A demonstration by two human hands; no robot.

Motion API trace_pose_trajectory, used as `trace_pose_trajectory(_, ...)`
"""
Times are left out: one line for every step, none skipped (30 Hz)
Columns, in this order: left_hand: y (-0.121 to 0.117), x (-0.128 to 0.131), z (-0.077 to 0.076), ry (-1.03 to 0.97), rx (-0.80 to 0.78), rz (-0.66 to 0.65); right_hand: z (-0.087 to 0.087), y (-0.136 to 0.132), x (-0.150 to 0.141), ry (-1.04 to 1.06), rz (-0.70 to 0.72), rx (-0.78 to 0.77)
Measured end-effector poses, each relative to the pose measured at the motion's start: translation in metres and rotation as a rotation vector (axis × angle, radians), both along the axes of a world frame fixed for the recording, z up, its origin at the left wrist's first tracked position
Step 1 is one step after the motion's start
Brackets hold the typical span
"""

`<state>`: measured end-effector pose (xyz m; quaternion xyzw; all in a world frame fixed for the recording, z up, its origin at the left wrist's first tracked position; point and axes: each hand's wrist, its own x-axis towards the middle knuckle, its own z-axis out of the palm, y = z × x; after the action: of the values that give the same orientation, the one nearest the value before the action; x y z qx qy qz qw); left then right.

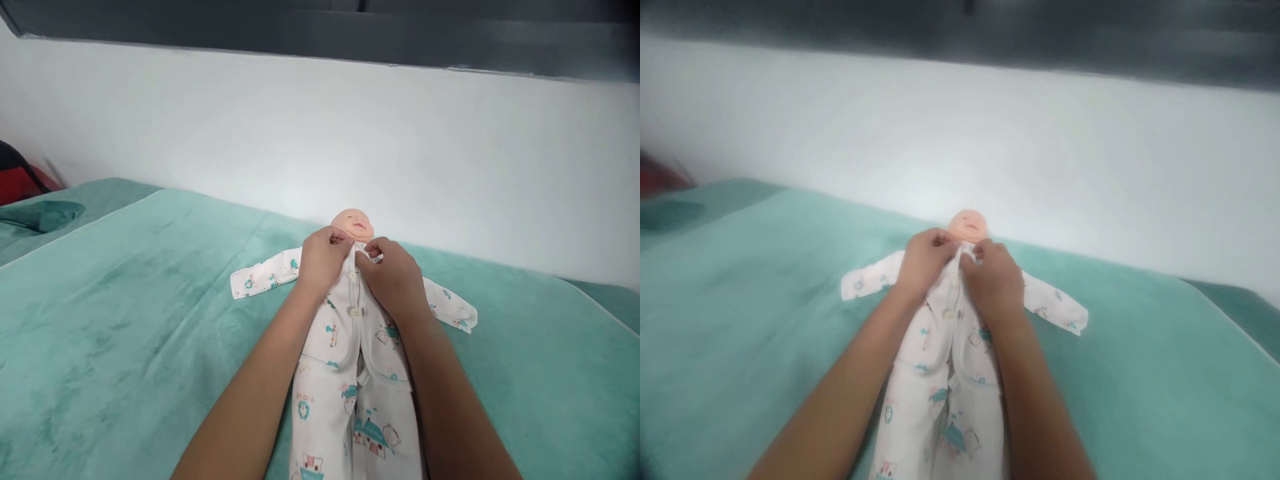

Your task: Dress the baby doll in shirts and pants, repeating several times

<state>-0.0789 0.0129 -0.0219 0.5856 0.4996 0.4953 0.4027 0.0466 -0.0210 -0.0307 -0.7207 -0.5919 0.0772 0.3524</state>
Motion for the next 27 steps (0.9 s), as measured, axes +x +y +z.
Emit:
trace_pose_trajectory(-0.002, 0.000, 0.002, -0.085, -0.029, -0.017, 0.000, 0.001, 0.001, 0.014, 0.001, -0.005)
trace_pose_trajectory(-0.004, 0.001, 0.005, -0.171, -0.054, -0.037, 0.001, 0.002, 0.002, 0.050, 0.000, -0.003)
trace_pose_trajectory(-0.006, 0.002, 0.007, -0.245, -0.076, -0.058, 0.001, 0.004, 0.004, 0.110, 0.000, 0.005)
trace_pose_trajectory(-0.007, 0.002, 0.008, -0.297, -0.096, -0.078, 0.000, 0.006, 0.006, 0.191, 0.002, 0.018)
trace_pose_trajectory(-0.008, 0.003, 0.009, -0.325, -0.112, -0.088, 0.000, 0.007, 0.008, 0.282, 0.008, 0.038)
trace_pose_trajectory(-0.008, 0.004, 0.010, -0.337, -0.127, -0.091, -0.001, 0.009, 0.009, 0.376, 0.018, 0.059)
trace_pose_trajectory(-0.008, 0.004, 0.010, -0.338, -0.140, -0.093, -0.002, 0.010, 0.010, 0.465, 0.035, 0.077)
trace_pose_trajectory(-0.007, 0.004, 0.010, -0.337, -0.152, -0.096, -0.002, 0.010, 0.011, 0.544, 0.058, 0.088)
trace_pose_trajectory(-0.007, 0.004, 0.010, -0.334, -0.163, -0.097, -0.003, 0.010, 0.012, 0.606, 0.082, 0.093)
trace_pose_trajectory(-0.006, 0.004, 0.010, -0.328, -0.171, -0.095, -0.004, 0.010, 0.011, 0.651, 0.103, 0.091)
trace_pose_trajectory(-0.006, 0.004, 0.010, -0.319, -0.176, -0.095, -0.004, 0.009, 0.011, 0.683, 0.118, 0.087)
trace_pose_trajectory(-0.006, 0.004, 0.010, -0.307, -0.180, -0.098, -0.005, 0.009, 0.011, 0.703, 0.129, 0.083)
trace_pose_trajectory(-0.006, 0.005, 0.010, -0.297, -0.180, -0.100, -0.005, 0.008, 0.010, 0.709, 0.136, 0.084)
trace_pose_trajectory(-0.007, 0.005, 0.010, -0.289, -0.178, -0.101, -0.005, 0.007, 0.010, 0.703, 0.142, 0.088)
trace_pose_trajectory(-0.007, 0.006, 0.010, -0.284, -0.176, -0.100, -0.005, 0.007, 0.009, 0.689, 0.149, 0.095)
trace_pose_trajectory(-0.007, 0.006, 0.010, -0.281, -0.173, -0.096, -0.006, 0.006, 0.009, 0.672, 0.157, 0.106)
trace_pose_trajectory(-0.007, 0.006, 0.010, -0.279, -0.172, -0.092, -0.006, 0.006, 0.009, 0.656, 0.167, 0.119)
trace_pose_trajectory(-0.007, 0.007, 0.010, -0.275, -0.171, -0.089, -0.006, 0.005, 0.009, 0.643, 0.180, 0.134)
trace_pose_trajectory(-0.007, 0.007, 0.010, -0.271, -0.169, -0.088, -0.006, 0.005, 0.009, 0.637, 0.193, 0.149)
trace_pose_trajectory(-0.007, 0.007, 0.009, -0.266, -0.167, -0.093, -0.006, 0.004, 0.009, 0.635, 0.206, 0.161)
trace_pose_trajectory(-0.007, 0.007, 0.009, -0.264, -0.164, -0.101, -0.007, 0.004, 0.009, 0.634, 0.215, 0.169)
trace_pose_trajectory(-0.007, 0.007, 0.009, -0.263, -0.163, -0.109, -0.007, 0.004, 0.010, 0.634, 0.220, 0.172)
trace_pose_trajectory(-0.006, 0.007, 0.008, -0.265, -0.162, -0.118, -0.007, 0.004, 0.010, 0.634, 0.222, 0.172)
trace_pose_trajectory(-0.006, 0.006, 0.008, -0.269, -0.161, -0.126, -0.008, 0.004, 0.010, 0.633, 0.223, 0.170)
trace_pose_trajectory(-0.006, 0.006, 0.007, -0.275, -0.160, -0.134, -0.008, 0.004, 0.011, 0.632, 0.224, 0.168)
trace_pose_trajectory(-0.005, 0.005, 0.007, -0.282, -0.158, -0.144, -0.008, 0.004, 0.011, 0.631, 0.228, 0.166)
trace_pose_trajectory(-0.005, 0.005, 0.006, -0.288, -0.154, -0.153, -0.009, 0.004, 0.011, 0.631, 0.235, 0.163)
